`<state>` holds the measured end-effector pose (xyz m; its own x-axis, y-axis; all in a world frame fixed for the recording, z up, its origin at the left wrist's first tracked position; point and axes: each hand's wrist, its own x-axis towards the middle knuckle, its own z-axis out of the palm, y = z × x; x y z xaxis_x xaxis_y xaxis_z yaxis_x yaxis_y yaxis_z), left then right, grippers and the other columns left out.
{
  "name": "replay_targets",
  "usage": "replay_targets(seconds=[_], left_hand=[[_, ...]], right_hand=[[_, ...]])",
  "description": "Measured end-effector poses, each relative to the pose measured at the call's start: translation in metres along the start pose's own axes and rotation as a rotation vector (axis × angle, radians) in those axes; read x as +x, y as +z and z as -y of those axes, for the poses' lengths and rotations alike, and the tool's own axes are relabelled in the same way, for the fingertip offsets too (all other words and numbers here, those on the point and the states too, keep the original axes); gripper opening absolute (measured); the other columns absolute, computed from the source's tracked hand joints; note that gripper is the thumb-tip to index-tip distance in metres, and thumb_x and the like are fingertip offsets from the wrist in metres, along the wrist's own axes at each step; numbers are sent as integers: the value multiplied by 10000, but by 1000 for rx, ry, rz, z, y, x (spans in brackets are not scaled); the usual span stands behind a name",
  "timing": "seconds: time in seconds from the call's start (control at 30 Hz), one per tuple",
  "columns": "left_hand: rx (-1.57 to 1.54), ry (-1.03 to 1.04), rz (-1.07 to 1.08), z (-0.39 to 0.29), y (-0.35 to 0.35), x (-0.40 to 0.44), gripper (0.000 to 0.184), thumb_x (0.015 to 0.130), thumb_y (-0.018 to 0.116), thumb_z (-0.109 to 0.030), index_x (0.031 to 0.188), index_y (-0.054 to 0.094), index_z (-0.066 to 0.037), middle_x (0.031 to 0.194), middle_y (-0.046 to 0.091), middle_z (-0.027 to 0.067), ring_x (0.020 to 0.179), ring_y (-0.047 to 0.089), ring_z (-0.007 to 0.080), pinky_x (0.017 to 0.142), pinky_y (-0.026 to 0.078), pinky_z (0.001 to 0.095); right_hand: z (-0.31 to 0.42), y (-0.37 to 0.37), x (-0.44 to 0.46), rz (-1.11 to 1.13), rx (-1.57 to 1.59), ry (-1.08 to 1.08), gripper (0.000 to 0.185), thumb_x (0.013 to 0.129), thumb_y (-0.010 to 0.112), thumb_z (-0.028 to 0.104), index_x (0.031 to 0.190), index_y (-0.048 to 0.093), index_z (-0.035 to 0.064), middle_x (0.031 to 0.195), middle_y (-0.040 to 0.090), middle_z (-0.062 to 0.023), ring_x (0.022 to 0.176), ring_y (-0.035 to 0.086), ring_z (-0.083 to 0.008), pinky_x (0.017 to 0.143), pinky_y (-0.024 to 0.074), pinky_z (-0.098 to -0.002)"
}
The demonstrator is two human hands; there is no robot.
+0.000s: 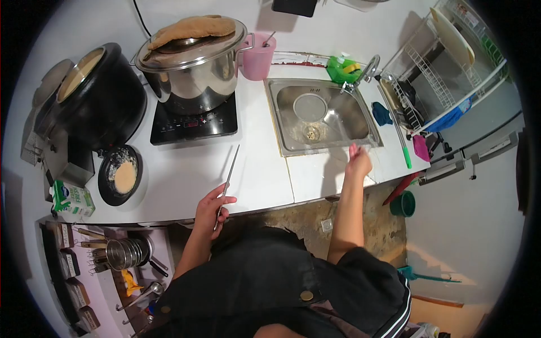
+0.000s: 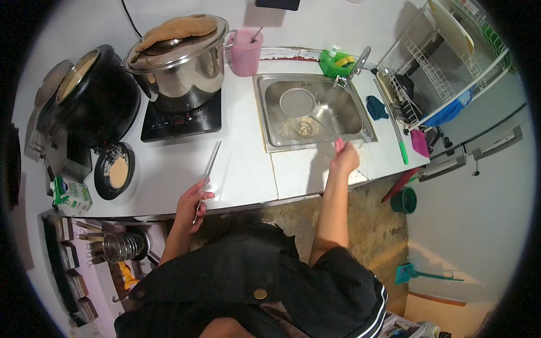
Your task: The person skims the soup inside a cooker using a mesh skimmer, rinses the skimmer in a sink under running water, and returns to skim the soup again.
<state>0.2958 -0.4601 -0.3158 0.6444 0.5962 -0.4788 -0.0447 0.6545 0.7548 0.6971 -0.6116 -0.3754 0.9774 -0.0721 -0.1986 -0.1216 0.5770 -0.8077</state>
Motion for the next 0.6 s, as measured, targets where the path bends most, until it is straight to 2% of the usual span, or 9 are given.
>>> replay_targets(seconds=[0.03,0.07,0.1,0.13,0.2,0.27,0.3,0.37,0.6], left_hand=[[14,-22,-30,0,0,-1,408,824,471,-96,1221,420,-18,848,595,95,432,429,34,320,299,131],[23,-40,-64,1,-1,-3,415,830,462,-116,1235,414,-38,854,584,74,412,394,23,290,267,134],[1,-16,-83,1,-5,-5,415,830,462,-116,1235,414,-38,854,584,74,412,394,23,290,267,134],[-59,-5,-51,2,-12,-8,416,827,460,-89,1232,404,-12,858,592,103,436,439,37,323,311,134],[-122,26,-19,-2,-23,-18,415,843,453,-70,1247,386,-6,889,594,135,475,492,58,362,353,140],[-190,78,12,-4,-37,-25,415,853,454,-79,1257,381,-22,902,592,132,483,497,62,368,350,142],[-221,73,95,-4,-46,-30,415,862,455,-89,1267,377,-39,915,590,130,491,503,66,375,347,143],[-250,118,108,-7,-66,-39,405,878,456,-110,1274,381,-67,932,583,115,503,510,71,391,336,143],[-199,243,166,-43,-137,-63,372,896,434,-132,1262,408,-70,853,551,58,463,409,38,399,273,136]], right_hand=[[0,-13,-7,27,169,206,162,858,483,52,870,502,-109,851,525,-137,840,582,-237,742,532,-273],[-15,-41,-1,285,187,213,161,872,463,33,908,505,-117,920,525,-137,886,551,-208,813,501,-233],[-30,-60,0,384,-103,53,183,878,448,21,975,501,-125,952,529,-133,908,529,-180,847,473,-204],[-14,-49,-31,223,355,416,204,877,446,11,1017,492,-131,984,529,-139,912,527,-174,858,467,-211],[-11,-50,-65,287,332,520,262,854,468,-3,1080,459,-136,994,530,-141,935,521,-184,879,440,-201],[3,-28,-110,685,427,653,510,805,496,-63,1269,285,-68,1052,511,-114,911,537,-174,858,448,-238],[2,-20,-121,911,386,642,621,775,522,-88,1316,224,-24,1083,494,-93,822,555,-153,752,486,-264],[13,13,-151,1040,131,523,686,725,552,-99,1323,231,2,1092,470,-62,659,545,-132,595,500,-278],[16,145,-196,1091,-179,-140,566,751,588,47,1268,359,24,959,484,-34,598,425,-74,527,362,-186]])
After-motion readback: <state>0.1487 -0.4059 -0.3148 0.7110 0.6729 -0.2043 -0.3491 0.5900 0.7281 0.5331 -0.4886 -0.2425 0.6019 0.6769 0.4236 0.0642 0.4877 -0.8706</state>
